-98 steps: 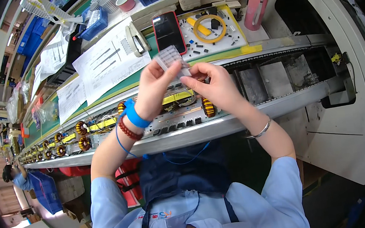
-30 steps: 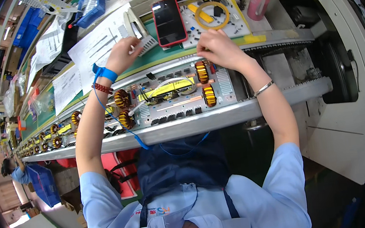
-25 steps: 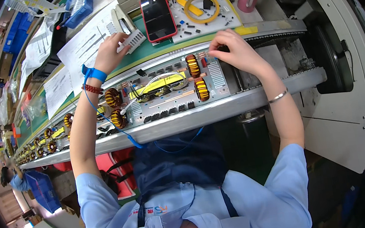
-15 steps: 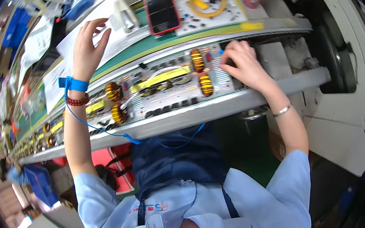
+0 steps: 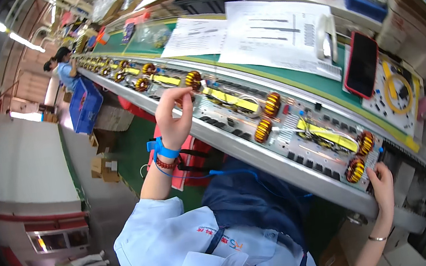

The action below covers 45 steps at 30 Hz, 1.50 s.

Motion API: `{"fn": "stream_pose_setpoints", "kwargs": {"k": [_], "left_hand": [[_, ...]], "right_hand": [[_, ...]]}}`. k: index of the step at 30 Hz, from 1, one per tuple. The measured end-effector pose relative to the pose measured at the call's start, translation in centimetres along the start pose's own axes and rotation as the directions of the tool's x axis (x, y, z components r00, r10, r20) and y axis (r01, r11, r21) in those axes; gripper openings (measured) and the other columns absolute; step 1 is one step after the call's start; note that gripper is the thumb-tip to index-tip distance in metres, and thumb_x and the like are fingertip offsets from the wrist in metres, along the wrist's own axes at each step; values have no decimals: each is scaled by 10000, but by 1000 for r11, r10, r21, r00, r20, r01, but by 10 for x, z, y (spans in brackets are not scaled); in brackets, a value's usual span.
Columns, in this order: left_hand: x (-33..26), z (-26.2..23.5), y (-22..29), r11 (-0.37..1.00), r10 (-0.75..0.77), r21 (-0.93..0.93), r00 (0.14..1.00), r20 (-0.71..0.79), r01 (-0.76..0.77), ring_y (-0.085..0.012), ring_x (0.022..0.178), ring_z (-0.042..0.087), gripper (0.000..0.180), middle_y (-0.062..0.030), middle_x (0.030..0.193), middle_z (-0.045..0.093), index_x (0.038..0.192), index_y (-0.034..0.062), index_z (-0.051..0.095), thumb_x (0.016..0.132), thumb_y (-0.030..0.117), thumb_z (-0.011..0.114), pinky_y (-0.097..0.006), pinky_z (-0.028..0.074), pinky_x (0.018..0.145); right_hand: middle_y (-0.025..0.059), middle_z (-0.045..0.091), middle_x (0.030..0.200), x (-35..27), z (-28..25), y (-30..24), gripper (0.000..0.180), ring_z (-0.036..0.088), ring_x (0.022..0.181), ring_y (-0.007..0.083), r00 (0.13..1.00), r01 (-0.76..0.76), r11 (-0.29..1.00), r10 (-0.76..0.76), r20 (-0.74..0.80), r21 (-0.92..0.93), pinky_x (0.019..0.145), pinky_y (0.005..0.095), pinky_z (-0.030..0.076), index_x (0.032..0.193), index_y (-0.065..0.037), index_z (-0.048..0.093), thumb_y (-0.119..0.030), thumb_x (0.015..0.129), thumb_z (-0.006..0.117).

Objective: The person is assembling electronic components on a long circuit board at a workbench. They repeatedly pick up small black rectangular parts and insert them into slots on the board, then adjust yellow wires and coils. The person works methodically along the length of the board, handling components one at a time.

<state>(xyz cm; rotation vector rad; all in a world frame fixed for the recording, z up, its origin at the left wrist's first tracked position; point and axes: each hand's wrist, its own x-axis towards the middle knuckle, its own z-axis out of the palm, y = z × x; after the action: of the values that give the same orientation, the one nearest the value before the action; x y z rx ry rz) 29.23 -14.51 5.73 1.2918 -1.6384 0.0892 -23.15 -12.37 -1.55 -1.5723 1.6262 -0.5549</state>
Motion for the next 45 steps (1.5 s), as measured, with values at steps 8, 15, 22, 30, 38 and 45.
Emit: {"fn": "stream_pose_setpoints", "kwargs": {"k": [8,15,22,30,38,45], "left_hand": [[-14,-66,-80,942,-259,164,946,-196,292,-153,639,580,93,-86,783,621,927,18,639,839,8,609,-275,462,590],[3,-205,-229,910,-298,26,696,-654,414,-70,655,562,110,-40,767,649,921,-5,619,916,78,548,-231,458,601],[24,-304,-416,650,-294,340,637,-712,680,-299,815,674,222,-153,854,693,922,29,649,872,230,568,-392,513,706],[146,-220,-518,387,-454,893,891,-35,232,-356,923,619,220,-137,1023,655,1009,68,624,894,228,528,-466,510,795],[170,-175,-623,390,-653,896,750,107,211,-346,958,655,246,-204,1055,661,1032,39,631,908,103,429,-434,540,812],[180,-178,-628,385,-667,918,716,205,95,-305,969,655,353,-182,1054,666,974,57,700,895,270,430,-437,519,821]], "right_hand": [[-31,445,736,-8,-21,11,166,396,702,62,989,-147,983,143,39,109,619,229,341,786,-11,503,-95,904,585],[12,558,809,-14,-91,22,217,492,752,83,971,-168,972,135,-195,-164,703,230,412,941,20,581,-196,943,573],[5,523,845,72,-113,-151,210,471,773,84,963,99,925,-181,-198,-366,714,227,405,977,-7,563,-213,977,519],[-15,502,790,117,-13,-327,122,439,712,46,950,160,833,-275,-145,-530,627,192,349,938,1,559,-114,959,521],[105,648,886,96,59,-406,242,578,796,170,965,20,678,-205,-163,-734,742,293,468,1035,-1,634,-221,944,591],[98,652,910,109,68,-404,256,584,836,155,973,-142,694,-32,-227,-705,775,277,459,1035,6,628,-229,943,587]]}}
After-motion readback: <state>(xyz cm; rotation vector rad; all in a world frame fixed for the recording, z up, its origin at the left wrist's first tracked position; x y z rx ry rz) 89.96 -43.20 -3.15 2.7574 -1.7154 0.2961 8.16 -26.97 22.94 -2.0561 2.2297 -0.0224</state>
